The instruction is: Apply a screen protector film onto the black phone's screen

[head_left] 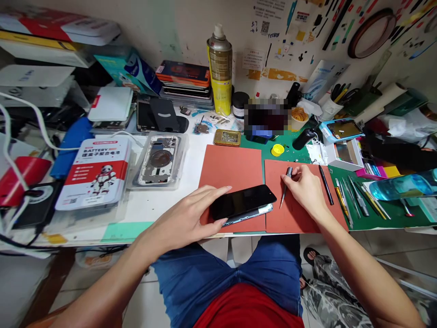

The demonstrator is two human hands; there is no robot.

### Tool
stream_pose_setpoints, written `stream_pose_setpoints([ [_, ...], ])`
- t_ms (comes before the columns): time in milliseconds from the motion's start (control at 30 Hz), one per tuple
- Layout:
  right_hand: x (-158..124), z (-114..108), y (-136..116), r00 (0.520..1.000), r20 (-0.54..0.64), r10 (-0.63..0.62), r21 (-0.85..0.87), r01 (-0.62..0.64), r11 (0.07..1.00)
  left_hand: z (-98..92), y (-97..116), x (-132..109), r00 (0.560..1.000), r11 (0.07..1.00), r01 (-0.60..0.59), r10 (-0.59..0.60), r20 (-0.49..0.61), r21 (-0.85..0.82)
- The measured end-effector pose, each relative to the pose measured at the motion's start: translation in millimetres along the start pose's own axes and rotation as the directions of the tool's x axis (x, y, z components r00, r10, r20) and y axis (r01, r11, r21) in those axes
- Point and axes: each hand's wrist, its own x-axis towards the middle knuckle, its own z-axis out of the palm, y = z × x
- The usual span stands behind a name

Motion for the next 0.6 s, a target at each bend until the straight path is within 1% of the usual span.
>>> stream_pose_setpoints([
  [67,-2.4,2.4,-3.8,1.000,-0.026,-0.001,0.013,0.002,1.000,1.8,2.4,-0.6,1.000,1.000,-0.024,0.024,0.003,-0.002],
  [133,-5.1,-1.5,-3.5,1.000,-0.010,-0.015,0.059,0.015,0.998,4.0,4.2,-1.3,0.999,0.999,-0.039,0.039,0.003,0.006],
  [167,-7.1,-5.1,-1.8,1.000,0.015,-0.018,0.109,0.016,0.994,5.1,4.9,-1.7,0.999,0.999,-0.044,0.044,0.002,0.012],
  [233,-14.7,-13.0,2.8,0.996,0.090,-0.008,0.277,-0.017,0.961,7.1,5.5,-2.3,0.998,0.998,-0.056,0.057,-0.006,0.019],
  [300,-28.9,-18.4,4.8,0.985,0.168,0.036,0.488,-0.115,0.865,9.2,5.8,-2.9,0.998,0.998,-0.065,0.066,-0.016,0.018],
  [367,-49.2,-18.9,0.5,0.974,0.205,0.100,0.661,-0.214,0.720,11.6,6.1,-3.6,0.996,0.997,-0.076,0.077,-0.033,0.027],
  [400,-60.3,-17.1,-4.1,0.968,0.211,0.135,0.720,-0.247,0.648,12.9,6.4,-4.0,0.996,0.996,-0.080,0.081,-0.042,0.035],
  [500,-88.2,-7.0,-21.9,0.948,0.229,0.219,0.811,-0.310,0.496,16.5,7.7,-5.4,0.994,0.995,-0.086,0.089,-0.069,0.058],
  [600,-98.3,3.6,-34.9,0.933,0.241,0.266,0.855,-0.334,0.396,18.5,9.3,-6.6,0.993,0.992,-0.087,0.094,-0.071,0.089],
])
